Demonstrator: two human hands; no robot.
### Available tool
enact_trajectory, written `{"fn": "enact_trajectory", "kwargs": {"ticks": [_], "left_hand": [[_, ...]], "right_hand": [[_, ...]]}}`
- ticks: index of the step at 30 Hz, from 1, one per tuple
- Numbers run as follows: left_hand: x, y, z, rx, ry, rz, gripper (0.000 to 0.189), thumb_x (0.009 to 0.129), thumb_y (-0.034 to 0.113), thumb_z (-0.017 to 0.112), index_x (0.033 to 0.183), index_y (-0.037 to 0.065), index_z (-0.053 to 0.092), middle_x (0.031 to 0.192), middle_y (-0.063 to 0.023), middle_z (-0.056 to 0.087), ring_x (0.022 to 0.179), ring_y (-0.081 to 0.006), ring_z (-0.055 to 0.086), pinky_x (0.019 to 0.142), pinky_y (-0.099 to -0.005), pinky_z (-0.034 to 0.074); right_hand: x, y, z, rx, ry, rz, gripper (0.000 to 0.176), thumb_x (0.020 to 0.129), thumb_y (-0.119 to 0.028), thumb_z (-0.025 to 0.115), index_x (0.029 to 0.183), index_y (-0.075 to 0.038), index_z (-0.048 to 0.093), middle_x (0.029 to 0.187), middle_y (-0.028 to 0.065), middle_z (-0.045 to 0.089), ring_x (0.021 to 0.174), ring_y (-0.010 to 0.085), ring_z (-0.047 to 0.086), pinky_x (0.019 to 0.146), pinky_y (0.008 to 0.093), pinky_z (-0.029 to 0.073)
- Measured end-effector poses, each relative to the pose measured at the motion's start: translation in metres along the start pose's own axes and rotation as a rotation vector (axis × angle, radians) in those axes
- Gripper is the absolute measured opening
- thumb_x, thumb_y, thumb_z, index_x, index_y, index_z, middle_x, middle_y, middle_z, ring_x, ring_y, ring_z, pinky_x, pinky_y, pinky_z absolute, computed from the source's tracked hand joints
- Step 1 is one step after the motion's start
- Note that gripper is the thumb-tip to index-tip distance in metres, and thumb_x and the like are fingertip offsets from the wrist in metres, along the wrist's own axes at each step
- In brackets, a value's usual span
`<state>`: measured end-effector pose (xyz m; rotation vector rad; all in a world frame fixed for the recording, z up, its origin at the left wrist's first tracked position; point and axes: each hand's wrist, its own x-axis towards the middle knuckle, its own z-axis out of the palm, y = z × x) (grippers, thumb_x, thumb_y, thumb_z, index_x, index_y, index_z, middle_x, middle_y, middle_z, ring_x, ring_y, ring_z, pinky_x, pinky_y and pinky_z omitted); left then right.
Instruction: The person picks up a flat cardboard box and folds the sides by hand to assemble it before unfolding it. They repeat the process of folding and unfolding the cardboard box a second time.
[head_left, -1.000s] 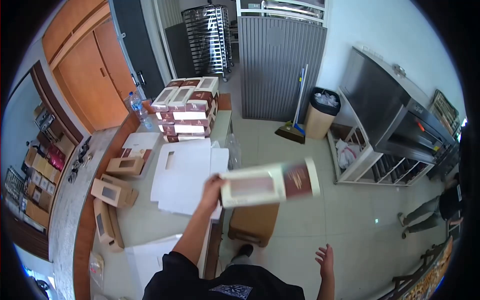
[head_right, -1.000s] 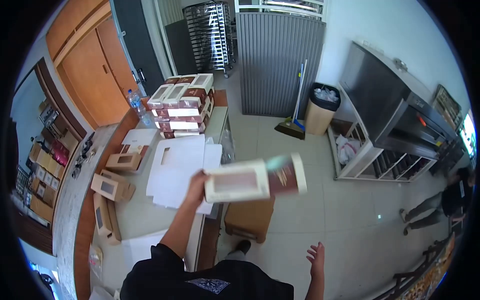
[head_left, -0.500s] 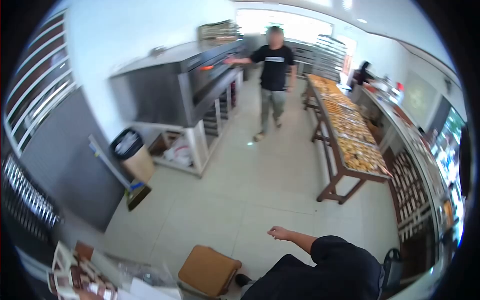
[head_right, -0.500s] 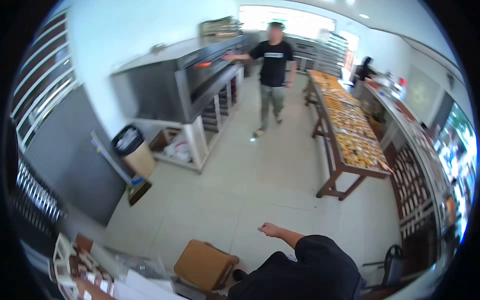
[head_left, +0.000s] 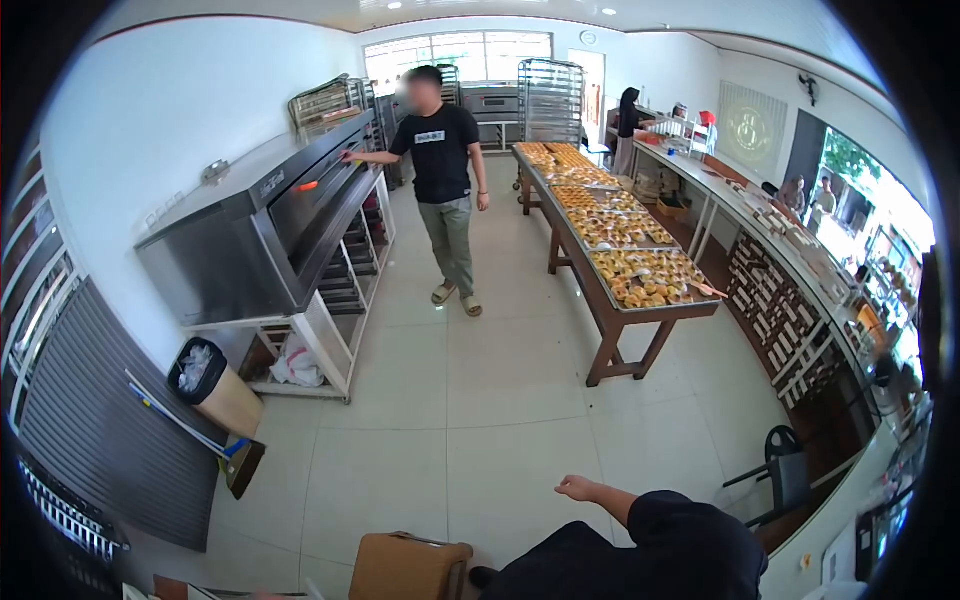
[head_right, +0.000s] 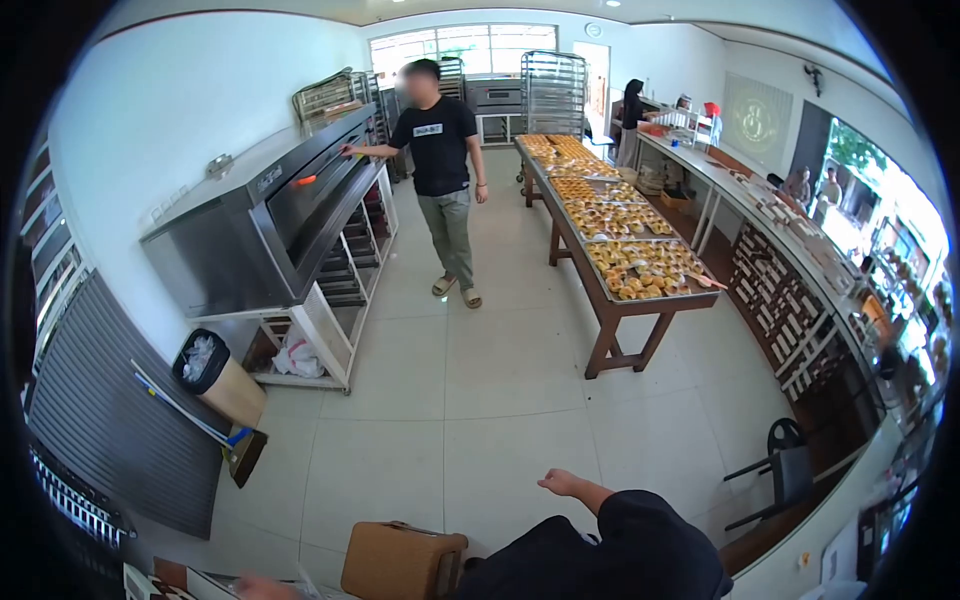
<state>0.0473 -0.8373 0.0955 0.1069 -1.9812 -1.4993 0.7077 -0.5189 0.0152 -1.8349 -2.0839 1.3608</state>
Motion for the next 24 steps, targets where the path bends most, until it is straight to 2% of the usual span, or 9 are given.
{"fn": "enact_trajectory", "kwargs": {"ticks": [4, 5, 6, 7, 11, 14, 18, 22, 24], "left_hand": [[-0.244, 0.114, 0.025, -0.181, -0.891, -0.284, 0.048, 0.086, 0.009, 0.055, 0.129, -0.004, 0.038, 0.125, -0.0166, 0.047, 0.116, -0.0253, 0.047, 0.098, -0.0371, 0.039], [-0.309, 0.088, 0.035, -0.453, -1.162, -0.428, 0.048, 0.085, 0.009, 0.058, 0.128, -0.002, 0.04, 0.122, -0.0149, 0.049, 0.111, -0.0236, 0.049, 0.096, -0.0358, 0.041], [-0.368, 0.128, 0.01, -0.402, -1.379, -0.209, 0.035, 0.082, 0.008, 0.059, 0.114, 0.0, 0.047, 0.099, -0.0091, 0.051, 0.092, -0.0166, 0.051, 0.082, -0.0319, 0.046], [-0.391, 0.196, -0.025, -0.178, -1.741, -0.072, 0.036, 0.081, 0.011, 0.064, 0.112, 0.003, 0.05, 0.102, -0.0092, 0.053, 0.092, -0.0171, 0.054, 0.081, -0.0311, 0.047], [-0.531, 0.212, -0.077, -0.253, -2.519, 0.673, 0.047, 0.085, 0.034, 0.063, 0.117, 0.002, 0.053, 0.115, -0.0143, 0.054, 0.1, -0.0259, 0.057, 0.086, -0.0356, 0.047], [-0.592, 0.231, -0.098, -0.079, -2.8, 0.763, 0.05, 0.085, 0.039, 0.061, 0.116, 0.002, 0.055, 0.117, -0.0164, 0.054, 0.101, -0.0278, 0.057, 0.087, -0.0365, 0.047], [-0.659, 0.171, -0.077, 0.073, -2.591, 0.591, 0.044, 0.082, 0.039, 0.063, 0.105, 0.001, 0.062, 0.099, -0.0191, 0.063, 0.093, -0.0285, 0.061, 0.082, -0.0373, 0.048], [-0.659, 0.106, -0.041, 0.763, -2.569, 1.274, 0.046, 0.077, 0.044, 0.065, 0.094, 0.0, 0.067, 0.082, -0.0177, 0.066, 0.081, -0.0274, 0.064, 0.073, -0.0383, 0.05], [-0.658, 0.105, -0.044, 1.275, -2.504, 0.638, 0.046, 0.078, 0.043, 0.064, 0.091, -0.001, 0.064, 0.077, -0.0135, 0.064, 0.071, -0.0262, 0.062, 0.067, -0.043, 0.049]], "right_hand": [[-0.031, 0.062, -0.021, 0.072, 0.007, 0.029, 0.053, 0.081, -0.044, 0.056, 0.093, 0.007, 0.065, 0.093, 0.0243, 0.065, 0.094, 0.0371, 0.061, 0.084, 0.0423, 0.046], [-0.041, 0.079, -0.027, 0.1, 0.005, 0.062, 0.053, 0.081, -0.044, 0.057, 0.094, 0.007, 0.065, 0.093, 0.0243, 0.065, 0.094, 0.0371, 0.061, 0.084, 0.0423, 0.046], [-0.049, 0.1, -0.031, 0.127, 0.001, 0.096, 0.053, 0.081, -0.045, 0.057, 0.094, 0.007, 0.065, 0.092, 0.0242, 0.065, 0.094, 0.0372, 0.061, 0.084, 0.0424, 0.046], [-0.054, 0.126, -0.033, 0.177, 0.04, 0.13, 0.052, 0.081, -0.044, 0.057, 0.093, 0.007, 0.065, 0.091, 0.0239, 0.066, 0.092, 0.0361, 0.062, 0.082, 0.0422, 0.047], [-0.103, 0.217, -0.042, 0.438, 0.209, 0.28, 0.046, 0.081, -0.038, 0.06, 0.088, 0.007, 0.064, 0.078, 0.019, 0.066, 0.071, 0.027, 0.065, 0.065, 0.0384, 0.051], [-0.154, 0.293, -0.036, 0.655, 0.251, 0.517, 0.039, 0.082, -0.034, 0.06, 0.086, 0.004, 0.062, 0.068, 0.0122, 0.062, 0.059, 0.02, 0.061, 0.049, 0.0323, 0.047], [-0.233, 0.389, -0.026, 0.751, 0.237, 0.794, 0.04, 0.085, -0.033, 0.059, 0.099, 0.004, 0.058, 0.08, 0.0131, 0.062, 0.071, 0.024, 0.063, 0.058, 0.0372, 0.049], [-0.308, 0.443, -0.011, 0.956, 0.455, 0.914, 0.033, 0.084, -0.029, 0.058, 0.09, 0.003, 0.058, 0.075, 0.013, 0.061, 0.063, 0.0243, 0.061, 0.053, 0.0386, 0.049], [-0.329, 0.48, 0.009, 1.055, 0.542, 0.943, 0.034, 0.085, -0.03, 0.057, 0.095, 0.003, 0.057, 0.078, 0.0133, 0.062, 0.065, 0.0254, 0.062, 0.057, 0.0394, 0.05]]}}
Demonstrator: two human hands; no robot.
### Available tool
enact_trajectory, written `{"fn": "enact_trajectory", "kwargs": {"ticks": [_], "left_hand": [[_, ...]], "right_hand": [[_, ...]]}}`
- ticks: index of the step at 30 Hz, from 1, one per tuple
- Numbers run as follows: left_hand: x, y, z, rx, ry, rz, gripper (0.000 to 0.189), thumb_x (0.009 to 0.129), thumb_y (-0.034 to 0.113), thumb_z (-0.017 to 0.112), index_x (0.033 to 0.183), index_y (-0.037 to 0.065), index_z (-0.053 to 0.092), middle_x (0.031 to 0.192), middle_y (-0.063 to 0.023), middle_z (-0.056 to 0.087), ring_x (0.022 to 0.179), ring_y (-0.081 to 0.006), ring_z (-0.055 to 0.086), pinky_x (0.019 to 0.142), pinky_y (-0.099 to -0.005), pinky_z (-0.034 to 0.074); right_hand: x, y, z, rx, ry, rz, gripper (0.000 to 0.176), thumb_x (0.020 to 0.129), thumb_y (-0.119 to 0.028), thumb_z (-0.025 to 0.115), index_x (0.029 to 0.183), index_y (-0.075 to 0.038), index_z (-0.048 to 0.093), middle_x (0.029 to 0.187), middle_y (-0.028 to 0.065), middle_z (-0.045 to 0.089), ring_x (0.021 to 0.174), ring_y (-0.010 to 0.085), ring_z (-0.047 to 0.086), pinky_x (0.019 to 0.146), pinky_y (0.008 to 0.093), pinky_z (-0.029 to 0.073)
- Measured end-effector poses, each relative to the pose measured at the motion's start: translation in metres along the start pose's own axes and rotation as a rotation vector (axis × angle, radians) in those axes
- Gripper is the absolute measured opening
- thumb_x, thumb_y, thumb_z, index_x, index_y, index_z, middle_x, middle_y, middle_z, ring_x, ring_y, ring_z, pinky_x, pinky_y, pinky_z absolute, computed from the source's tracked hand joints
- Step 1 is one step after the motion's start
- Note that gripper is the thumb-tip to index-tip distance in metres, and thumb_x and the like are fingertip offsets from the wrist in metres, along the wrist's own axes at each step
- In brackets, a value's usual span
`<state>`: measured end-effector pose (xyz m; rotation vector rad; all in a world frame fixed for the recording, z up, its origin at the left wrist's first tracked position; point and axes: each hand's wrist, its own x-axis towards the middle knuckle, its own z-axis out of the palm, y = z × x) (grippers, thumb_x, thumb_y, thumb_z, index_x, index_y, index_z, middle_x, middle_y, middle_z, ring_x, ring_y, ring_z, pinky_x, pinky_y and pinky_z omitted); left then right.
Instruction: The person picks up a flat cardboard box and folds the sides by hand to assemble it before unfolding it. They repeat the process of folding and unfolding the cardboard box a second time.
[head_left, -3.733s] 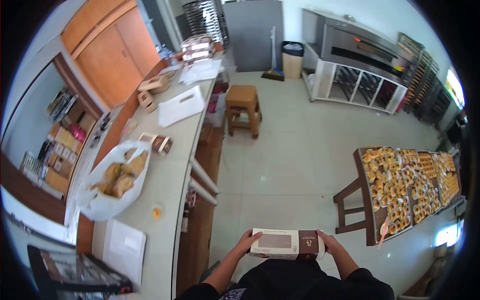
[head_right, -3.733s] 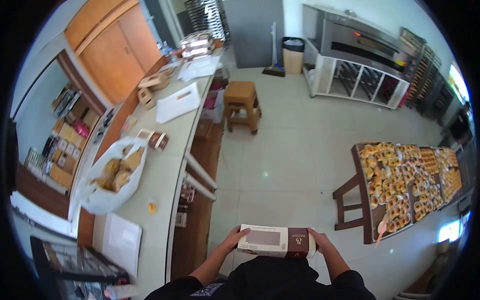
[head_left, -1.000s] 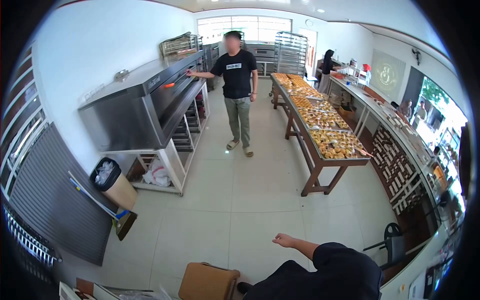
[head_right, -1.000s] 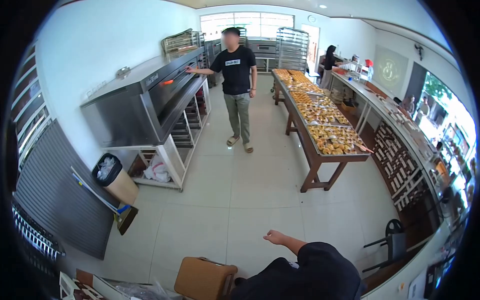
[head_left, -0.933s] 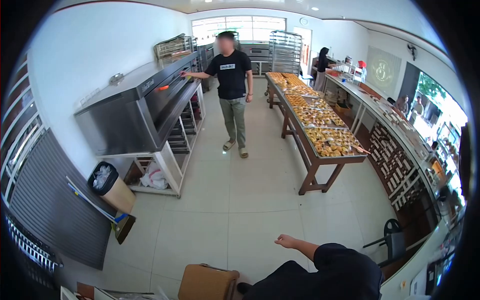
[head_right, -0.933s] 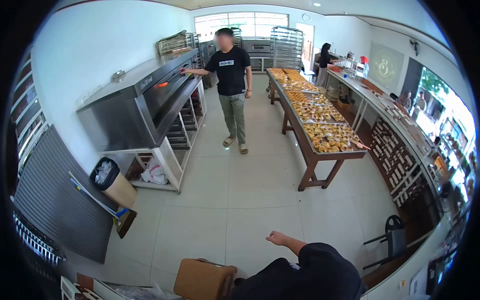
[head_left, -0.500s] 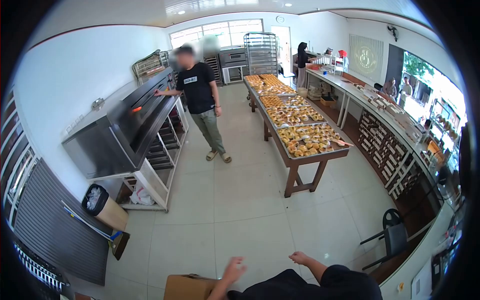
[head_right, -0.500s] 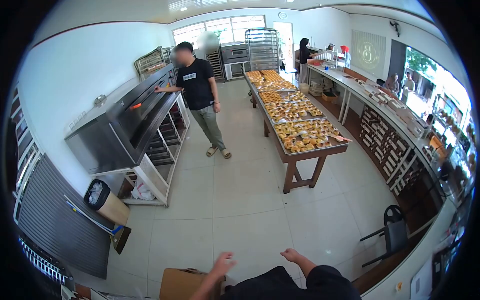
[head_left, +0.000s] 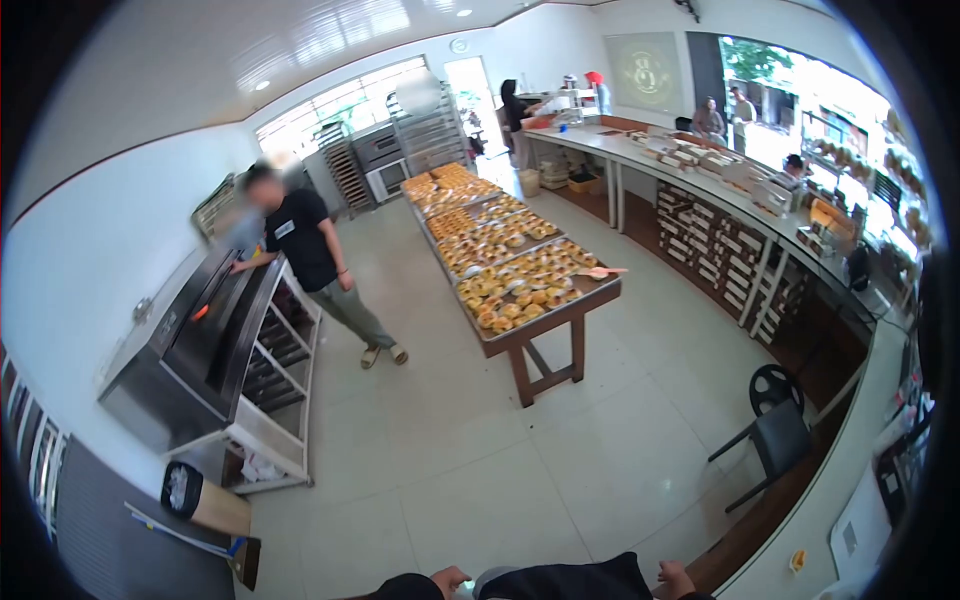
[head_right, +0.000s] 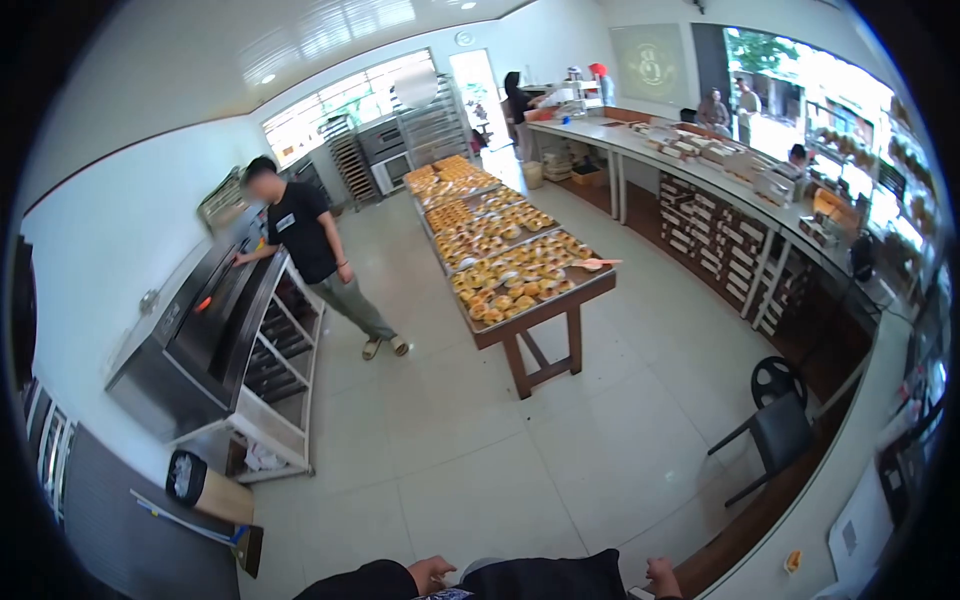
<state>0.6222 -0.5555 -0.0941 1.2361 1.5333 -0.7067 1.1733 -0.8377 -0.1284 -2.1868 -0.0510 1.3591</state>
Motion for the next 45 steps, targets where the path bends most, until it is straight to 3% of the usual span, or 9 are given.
{"fn": "enact_trajectory", "kwargs": {"ticks": [7, 15, 18, 21, 23, 25, 36, 42, 45], "left_hand": [[0.027, 0.105, -0.065, 0.003, 0.144, 0.119, 0.038, 0.078, 0.038, 0.063, 0.078, 0.0, 0.063, 0.071, -0.0106, 0.063, 0.059, -0.0219, 0.058, 0.053, -0.0369, 0.047], [0.056, 0.316, -0.117, 0.033, 0.249, 0.549, 0.037, 0.075, 0.035, 0.063, 0.067, -0.002, 0.064, 0.06, -0.0124, 0.062, 0.053, -0.0237, 0.059, 0.054, -0.0362, 0.048], [0.073, 0.381, -0.134, 0.167, 0.171, 0.432, 0.036, 0.078, 0.032, 0.065, 0.089, -0.002, 0.064, 0.071, -0.0085, 0.062, 0.055, -0.0169, 0.058, 0.044, -0.0321, 0.044], [0.076, 0.446, -0.144, 0.221, 0.126, 0.379, 0.035, 0.079, 0.032, 0.064, 0.09, -0.001, 0.063, 0.073, -0.0079, 0.061, 0.055, -0.0172, 0.058, 0.043, -0.0335, 0.043], [0.085, 0.487, -0.153, 0.234, 0.128, 0.367, 0.033, 0.08, 0.031, 0.064, 0.092, 0.0, 0.063, 0.074, -0.008, 0.062, 0.056, -0.0176, 0.059, 0.046, -0.0351, 0.044], [0.087, 0.531, -0.153, 0.261, 0.125, 0.377, 0.03, 0.08, 0.03, 0.062, 0.08, 0.0, 0.061, 0.068, -0.0095, 0.061, 0.055, -0.0204, 0.059, 0.047, -0.037, 0.044], [0.058, 0.759, 0.015, 0.479, -0.187, 0.569, 0.027, 0.082, 0.022, 0.063, 0.095, -0.001, 0.059, 0.071, -0.0063, 0.061, 0.059, -0.0165, 0.06, 0.047, -0.0287, 0.043], [0.033, 0.835, 0.121, 0.519, -0.176, 0.507, 0.029, 0.081, 0.024, 0.064, 0.096, 0.0, 0.06, 0.073, -0.0068, 0.062, 0.061, -0.0168, 0.061, 0.049, -0.0293, 0.045], [0.026, 0.861, 0.167, 0.589, -0.166, 0.541, 0.029, 0.08, 0.025, 0.064, 0.094, 0.0, 0.062, 0.074, -0.0078, 0.063, 0.061, -0.0174, 0.061, 0.051, -0.0312, 0.047]], "right_hand": [[-0.013, -0.025, -0.016, 0.178, -0.007, 0.322, 0.036, 0.086, -0.026, 0.055, 0.108, 0.002, 0.052, 0.086, 0.0152, 0.061, 0.068, 0.027, 0.061, 0.06, 0.0423, 0.051], [0.036, -0.123, -0.034, 0.298, 0.054, -0.031, 0.036, 0.087, -0.028, 0.052, 0.11, 0.0, 0.053, 0.085, 0.0141, 0.06, 0.075, 0.0262, 0.061, 0.066, 0.043, 0.05], [0.044, -0.15, -0.065, 0.314, 0.12, -0.015, 0.037, 0.087, -0.028, 0.054, 0.111, 0.0, 0.053, 0.087, 0.014, 0.059, 0.076, 0.0256, 0.061, 0.067, 0.0425, 0.049], [0.076, -0.144, -0.101, 0.445, 0.194, 0.035, 0.025, 0.084, -0.021, 0.057, 0.098, -0.001, 0.053, 0.067, 0.0082, 0.054, 0.052, 0.0179, 0.054, 0.04, 0.0301, 0.039], [0.114, -0.123, -0.127, 0.347, 0.274, -0.009, 0.034, 0.084, -0.026, 0.054, 0.105, 0.0, 0.051, 0.075, 0.0117, 0.058, 0.06, 0.025, 0.058, 0.05, 0.0382, 0.046], [0.192, -0.064, -0.14, 0.197, 0.634, -0.169, 0.022, 0.079, -0.02, 0.053, 0.075, 0.002, 0.056, 0.06, 0.0097, 0.053, 0.052, 0.0201, 0.052, 0.044, 0.036, 0.039], [0.027, -0.156, -0.328, 0.905, 0.808, -0.401, 0.012, 0.086, -0.013, 0.057, 0.085, -0.002, 0.062, 0.071, 0.0045, 0.061, 0.066, 0.0118, 0.057, 0.062, 0.0285, 0.046], [0.007, -0.108, -0.513, 0.275, 1.619, -0.004, 0.032, 0.078, -0.027, 0.066, 0.098, -0.003, 0.061, 0.1, 0.019, 0.061, 0.092, 0.0317, 0.06, 0.079, 0.0415, 0.048], [0.007, -0.067, -0.576, -0.052, 1.461, 0.34, 0.034, 0.078, -0.026, 0.065, 0.099, 0.0, 0.06, 0.119, 0.0221, 0.052, 0.104, 0.0363, 0.054, 0.086, 0.0465, 0.046]]}}
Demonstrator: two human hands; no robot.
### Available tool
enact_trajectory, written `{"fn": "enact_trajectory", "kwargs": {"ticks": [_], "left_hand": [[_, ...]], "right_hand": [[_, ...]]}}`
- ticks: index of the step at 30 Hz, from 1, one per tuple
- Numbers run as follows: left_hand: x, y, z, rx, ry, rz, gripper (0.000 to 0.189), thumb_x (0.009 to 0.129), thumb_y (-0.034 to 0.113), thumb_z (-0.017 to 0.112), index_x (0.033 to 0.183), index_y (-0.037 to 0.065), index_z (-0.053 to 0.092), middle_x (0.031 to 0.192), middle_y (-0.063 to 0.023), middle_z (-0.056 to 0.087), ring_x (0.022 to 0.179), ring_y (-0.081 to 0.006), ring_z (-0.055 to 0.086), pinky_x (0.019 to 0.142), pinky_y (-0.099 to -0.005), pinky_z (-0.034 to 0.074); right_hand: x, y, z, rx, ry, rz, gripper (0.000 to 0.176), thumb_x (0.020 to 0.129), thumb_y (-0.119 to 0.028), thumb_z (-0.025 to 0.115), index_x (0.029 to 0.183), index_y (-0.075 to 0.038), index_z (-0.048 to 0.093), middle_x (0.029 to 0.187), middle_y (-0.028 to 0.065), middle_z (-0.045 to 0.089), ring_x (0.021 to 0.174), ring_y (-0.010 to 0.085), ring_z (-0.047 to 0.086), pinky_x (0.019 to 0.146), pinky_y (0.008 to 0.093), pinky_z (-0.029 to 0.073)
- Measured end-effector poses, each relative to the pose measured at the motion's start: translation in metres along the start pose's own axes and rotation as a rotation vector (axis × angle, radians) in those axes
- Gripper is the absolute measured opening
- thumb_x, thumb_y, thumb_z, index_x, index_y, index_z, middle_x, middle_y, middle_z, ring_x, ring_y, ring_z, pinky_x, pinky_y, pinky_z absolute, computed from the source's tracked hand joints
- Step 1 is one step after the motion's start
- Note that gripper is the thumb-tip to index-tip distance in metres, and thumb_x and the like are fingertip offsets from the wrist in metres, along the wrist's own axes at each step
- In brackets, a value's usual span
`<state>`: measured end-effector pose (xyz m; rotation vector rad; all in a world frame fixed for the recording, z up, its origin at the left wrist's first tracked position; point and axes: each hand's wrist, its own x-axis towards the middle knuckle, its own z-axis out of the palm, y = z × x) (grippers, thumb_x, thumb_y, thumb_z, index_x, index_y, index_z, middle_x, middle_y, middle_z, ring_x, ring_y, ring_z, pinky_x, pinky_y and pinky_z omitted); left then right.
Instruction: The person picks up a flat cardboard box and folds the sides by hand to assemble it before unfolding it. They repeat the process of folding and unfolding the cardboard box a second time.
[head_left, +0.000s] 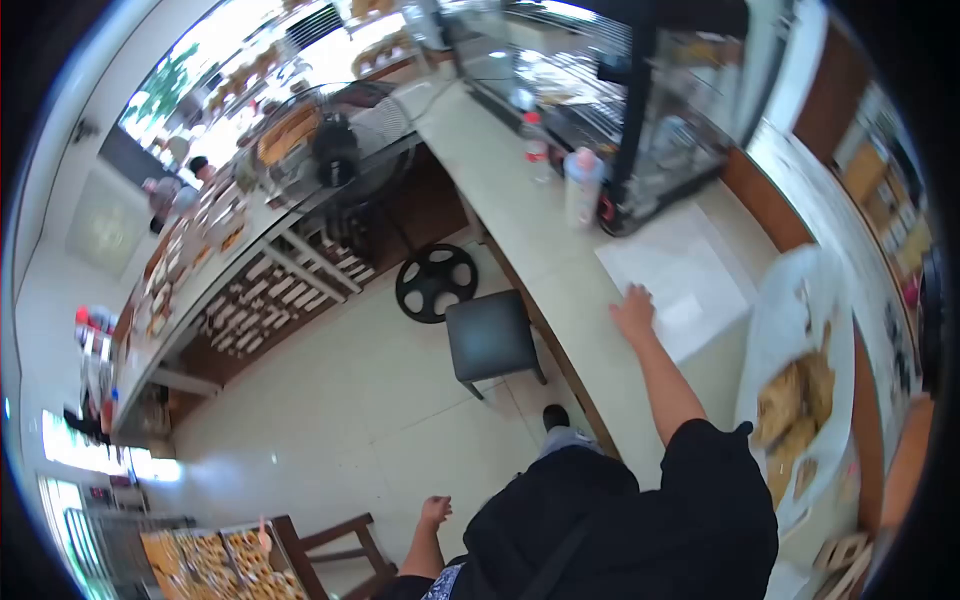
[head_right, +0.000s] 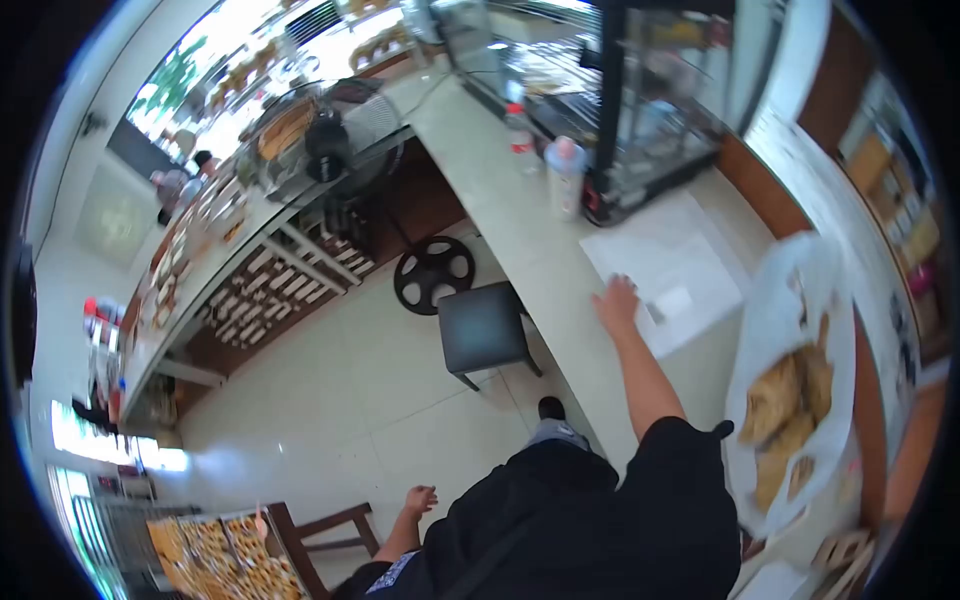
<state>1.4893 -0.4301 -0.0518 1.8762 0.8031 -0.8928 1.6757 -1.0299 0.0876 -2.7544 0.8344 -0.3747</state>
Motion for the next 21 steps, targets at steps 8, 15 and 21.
{"fn": "enact_trajectory", "kwargs": {"ticks": [8, 15, 21], "left_hand": [[0.024, 0.108, 0.04, 0.142, 0.119, 0.336, 0.039, 0.073, 0.035, 0.063, 0.081, -0.003, 0.067, 0.078, -0.022, 0.066, 0.073, -0.0324, 0.064, 0.071, -0.0422, 0.05], [0.035, 0.136, 0.04, 0.113, 0.269, 0.443, 0.036, 0.072, 0.034, 0.063, 0.08, -0.001, 0.067, 0.082, -0.0218, 0.065, 0.08, -0.0345, 0.063, 0.072, -0.0434, 0.049], [-0.015, 0.218, 0.044, -0.118, 0.216, 0.755, 0.039, 0.079, 0.038, 0.064, 0.089, 0.001, 0.064, 0.086, -0.016, 0.064, 0.083, -0.0271, 0.062, 0.073, -0.0372, 0.048]], "right_hand": [[0.103, 0.102, 0.065, -0.123, -0.256, -0.128, 0.038, 0.073, -0.026, 0.064, 0.095, 0.004, 0.061, 0.097, 0.0221, 0.062, 0.092, 0.0372, 0.058, 0.08, 0.0462, 0.046], [0.11, 0.041, -0.065, 0.113, -0.61, -0.126, 0.057, 0.082, -0.032, 0.061, 0.114, 0.014, 0.047, 0.116, 0.0291, 0.053, 0.106, 0.04, 0.053, 0.091, 0.0427, 0.041], [0.019, -0.163, -0.196, 0.04, -0.766, -0.478, 0.061, 0.088, -0.034, 0.053, 0.118, 0.018, 0.046, 0.124, 0.0355, 0.046, 0.119, 0.0469, 0.041, 0.103, 0.0423, 0.031]]}}
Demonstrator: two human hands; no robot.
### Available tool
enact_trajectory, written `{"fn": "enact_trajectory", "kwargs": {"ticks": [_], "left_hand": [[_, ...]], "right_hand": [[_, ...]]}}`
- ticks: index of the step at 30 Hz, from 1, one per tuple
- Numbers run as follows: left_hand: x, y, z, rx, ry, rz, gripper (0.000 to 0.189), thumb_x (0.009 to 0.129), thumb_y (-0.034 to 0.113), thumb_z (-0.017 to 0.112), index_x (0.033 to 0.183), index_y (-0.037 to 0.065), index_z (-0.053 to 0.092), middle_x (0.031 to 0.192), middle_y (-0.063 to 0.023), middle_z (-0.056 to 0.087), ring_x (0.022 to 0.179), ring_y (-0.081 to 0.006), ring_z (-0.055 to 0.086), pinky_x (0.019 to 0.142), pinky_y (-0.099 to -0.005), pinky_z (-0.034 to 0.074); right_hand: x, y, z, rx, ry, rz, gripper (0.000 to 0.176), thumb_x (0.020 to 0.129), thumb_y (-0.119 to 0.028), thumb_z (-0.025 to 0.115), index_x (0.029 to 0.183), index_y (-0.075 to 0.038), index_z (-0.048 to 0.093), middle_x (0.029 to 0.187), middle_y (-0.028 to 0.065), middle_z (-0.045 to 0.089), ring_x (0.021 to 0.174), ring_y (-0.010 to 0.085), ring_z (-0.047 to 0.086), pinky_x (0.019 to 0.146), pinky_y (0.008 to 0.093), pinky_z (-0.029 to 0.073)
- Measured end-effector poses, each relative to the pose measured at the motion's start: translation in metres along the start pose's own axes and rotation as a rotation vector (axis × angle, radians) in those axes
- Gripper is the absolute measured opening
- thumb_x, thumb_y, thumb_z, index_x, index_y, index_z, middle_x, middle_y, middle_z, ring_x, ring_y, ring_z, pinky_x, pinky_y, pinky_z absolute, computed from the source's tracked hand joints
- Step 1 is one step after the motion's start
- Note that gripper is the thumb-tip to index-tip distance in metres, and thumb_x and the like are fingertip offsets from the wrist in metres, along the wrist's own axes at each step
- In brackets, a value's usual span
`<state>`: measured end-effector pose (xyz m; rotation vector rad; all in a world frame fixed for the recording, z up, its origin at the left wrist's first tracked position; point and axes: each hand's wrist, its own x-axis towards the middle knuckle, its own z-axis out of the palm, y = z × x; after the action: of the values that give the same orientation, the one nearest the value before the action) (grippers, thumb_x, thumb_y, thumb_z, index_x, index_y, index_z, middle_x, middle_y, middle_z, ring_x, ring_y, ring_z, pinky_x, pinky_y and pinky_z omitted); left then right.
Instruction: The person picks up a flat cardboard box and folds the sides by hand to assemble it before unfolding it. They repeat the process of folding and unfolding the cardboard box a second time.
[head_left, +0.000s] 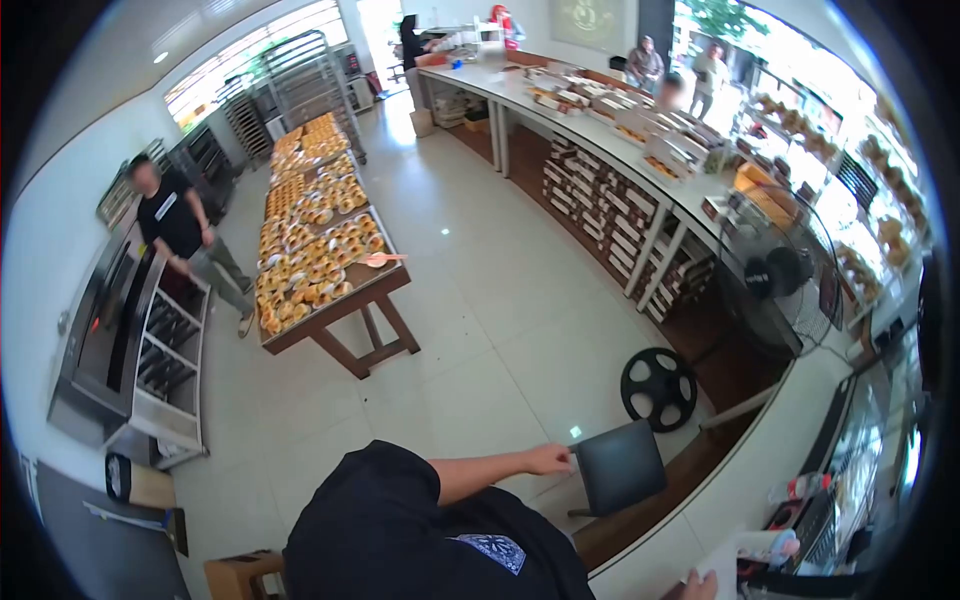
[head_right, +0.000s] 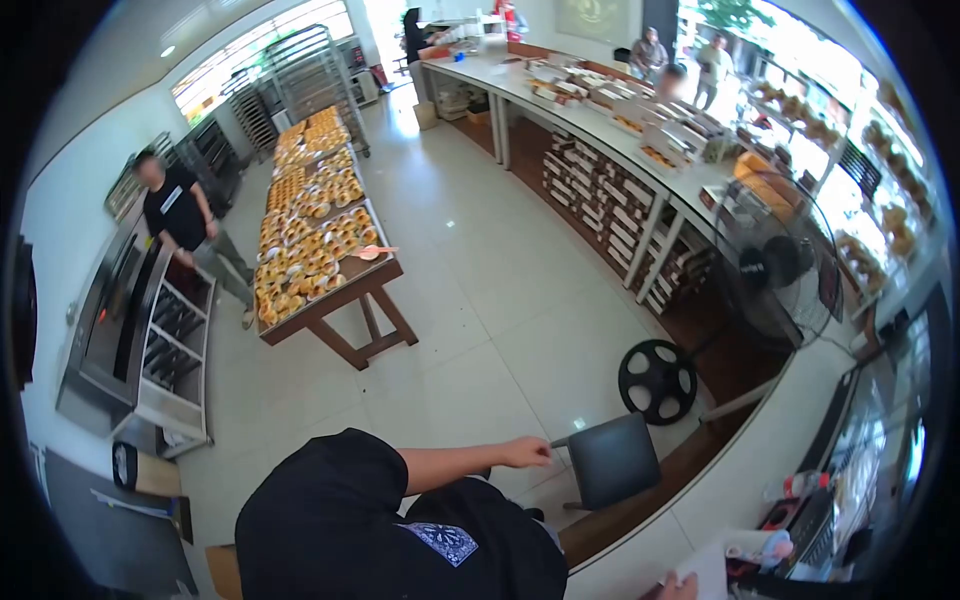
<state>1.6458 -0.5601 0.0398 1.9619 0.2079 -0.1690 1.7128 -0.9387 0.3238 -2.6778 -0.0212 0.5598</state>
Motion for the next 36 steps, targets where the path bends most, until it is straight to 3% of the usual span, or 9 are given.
{"fn": "enact_trajectory", "kwargs": {"ticks": [2, 6, 9, 12, 14, 17, 23, 29, 36], "left_hand": [[-0.004, 0.073, -0.005, -0.258, -0.1, 0.092, 0.052, 0.082, 0.045, 0.063, 0.109, 0.001, 0.057, 0.099, -0.0148, 0.061, 0.092, -0.0233, 0.058, 0.078, -0.0348, 0.047], [-0.034, 0.183, -0.031, -0.56, 0.003, 0.1, 0.068, 0.083, 0.04, 0.063, 0.133, 0.005, 0.033, 0.113, -0.0177, 0.054, 0.105, -0.0245, 0.052, 0.085, -0.0347, 0.045], [-0.041, 0.183, -0.049, -0.409, 0.473, 0.191, 0.054, 0.083, 0.026, 0.06, 0.128, 0.003, 0.04, 0.109, -0.0199, 0.056, 0.099, -0.0281, 0.056, 0.083, -0.0355, 0.046], [-0.079, 0.172, -0.106, -0.294, 0.691, 0.181, 0.045, 0.083, 0.01, 0.054, 0.125, 0.0, 0.044, 0.103, -0.0195, 0.058, 0.084, -0.0235, 0.06, 0.075, -0.0338, 0.049], [-0.107, 0.166, -0.134, -0.01, 0.819, 0.23, 0.031, 0.083, 0.004, 0.05, 0.114, 0.0, 0.053, 0.096, -0.0172, 0.06, 0.08, -0.0285, 0.062, 0.072, -0.0365, 0.051], [-0.143, 0.154, -0.165, 0.411, 0.853, 0.288, 0.028, 0.082, 0.002, 0.05, 0.109, 0.002, 0.056, 0.095, -0.0142, 0.06, 0.082, -0.0305, 0.062, 0.07, -0.0377, 0.051], [-0.202, 0.141, -0.195, 0.687, 0.975, 0.218, 0.023, 0.078, 0.004, 0.053, 0.1, 0.003, 0.057, 0.087, -0.0115, 0.058, 0.076, -0.0282, 0.062, 0.065, -0.0378, 0.051], [-0.237, 0.121, -0.207, 0.641, 1.013, 0.045, 0.018, 0.078, 0.003, 0.051, 0.096, 0.003, 0.056, 0.077, -0.0149, 0.055, 0.069, -0.0323, 0.06, 0.063, -0.0412, 0.049], [-0.245, 0.132, -0.205, 0.263, 1.164, 0.139, 0.02, 0.083, 0.004, 0.054, 0.102, 0.0, 0.057, 0.099, -0.0144, 0.06, 0.082, -0.0327, 0.062, 0.067, -0.037, 0.05]], "right_hand": [[0.008, -0.046, 0.033, 0.006, -0.009, -0.253, 0.051, 0.087, -0.036, 0.049, 0.099, 0.013, 0.053, 0.099, 0.0364, 0.054, 0.095, 0.052, 0.047, 0.085, 0.0502, 0.037], [0.041, -0.111, 0.121, -0.03, -0.01, -0.627, 0.022, 0.08, -0.014, 0.059, 0.094, 0.003, 0.056, 0.09, 0.0224, 0.055, 0.08, 0.0438, 0.054, 0.072, 0.0461, 0.045], [0.018, -0.189, 0.149, 0.003, -0.026, -0.9, 0.022, 0.081, -0.014, 0.058, 0.096, 0.002, 0.056, 0.094, 0.0197, 0.055, 0.085, 0.0395, 0.055, 0.075, 0.0443, 0.045], [0.003, -0.244, 0.154, -0.031, -0.195, -1.173, 0.024, 0.084, -0.016, 0.055, 0.102, 0.001, 0.056, 0.107, 0.0204, 0.052, 0.094, 0.0372, 0.053, 0.081, 0.0407, 0.044], [0.015, -0.267, 0.172, 0.285, -0.439, -1.267, 0.027, 0.087, -0.018, 0.053, 0.106, 0.0, 0.054, 0.107, 0.0174, 0.055, 0.093, 0.0307, 0.055, 0.08, 0.0371, 0.044], [0.02, -0.314, 0.18, 0.771, -0.645, -0.989, 0.027, 0.093, -0.02, 0.046, 0.113, -0.001, 0.049, 0.099, 0.0071, 0.054, 0.088, 0.0131, 0.05, 0.074, 0.0304, 0.044], [0.008, -0.382, 0.225, 0.644, -0.67, -1.018, 0.031, 0.091, -0.021, 0.054, 0.068, -0.002, 0.048, 0.061, 0.0018, 0.049, 0.059, 0.0111, 0.052, 0.053, 0.0261, 0.044], [-0.039, -0.416, 0.271, 0.571, -0.707, -1.118, 0.025, 0.089, -0.016, 0.054, 0.072, 0.001, 0.05, 0.063, 0.0045, 0.05, 0.06, 0.0104, 0.048, 0.055, 0.0265, 0.041], [-0.032, -0.424, 0.26, 0.657, -0.783, -1.2, 0.015, 0.089, -0.01, 0.05, 0.088, 0.004, 0.055, 0.069, 0.0058, 0.051, 0.063, 0.0101, 0.045, 0.056, 0.0274, 0.038]]}}
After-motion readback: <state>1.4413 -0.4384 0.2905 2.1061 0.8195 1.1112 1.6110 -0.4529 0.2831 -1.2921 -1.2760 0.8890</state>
